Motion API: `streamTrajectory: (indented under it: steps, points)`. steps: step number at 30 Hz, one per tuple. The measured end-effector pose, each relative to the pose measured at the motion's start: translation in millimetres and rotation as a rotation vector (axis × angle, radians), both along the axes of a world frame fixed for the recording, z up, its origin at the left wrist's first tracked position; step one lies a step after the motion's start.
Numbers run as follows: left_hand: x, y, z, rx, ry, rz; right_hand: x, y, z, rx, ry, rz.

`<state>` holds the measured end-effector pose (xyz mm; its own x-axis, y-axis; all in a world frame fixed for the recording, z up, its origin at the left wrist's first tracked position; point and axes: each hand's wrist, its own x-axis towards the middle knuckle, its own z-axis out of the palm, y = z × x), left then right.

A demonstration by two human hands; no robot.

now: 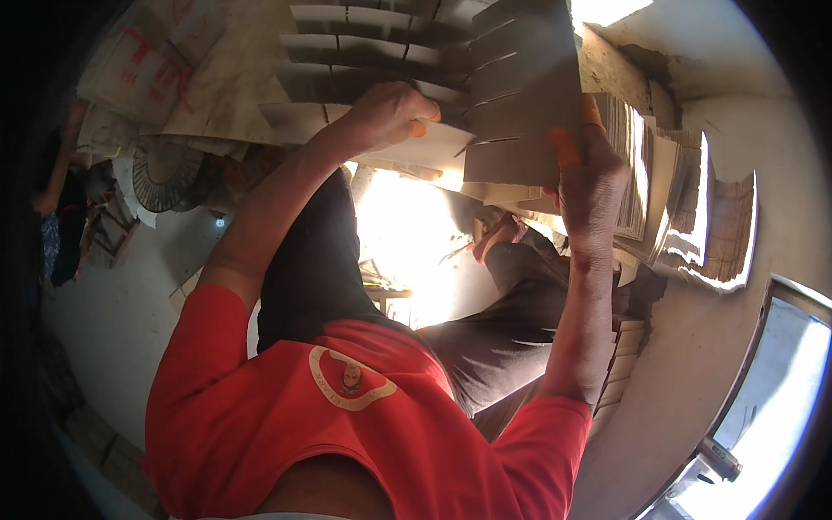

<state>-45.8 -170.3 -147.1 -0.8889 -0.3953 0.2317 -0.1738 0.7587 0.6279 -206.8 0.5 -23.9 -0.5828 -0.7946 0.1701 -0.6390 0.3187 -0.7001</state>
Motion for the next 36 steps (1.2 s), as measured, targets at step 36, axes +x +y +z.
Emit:
streamTrajectory:
  steps: [36]
  points:
    - [-2.1, 18.0, 18.5, -0.106, -0.104, -0.069, 19.9, -3.3, -72.0, 0.358, 0.418, 0.429]
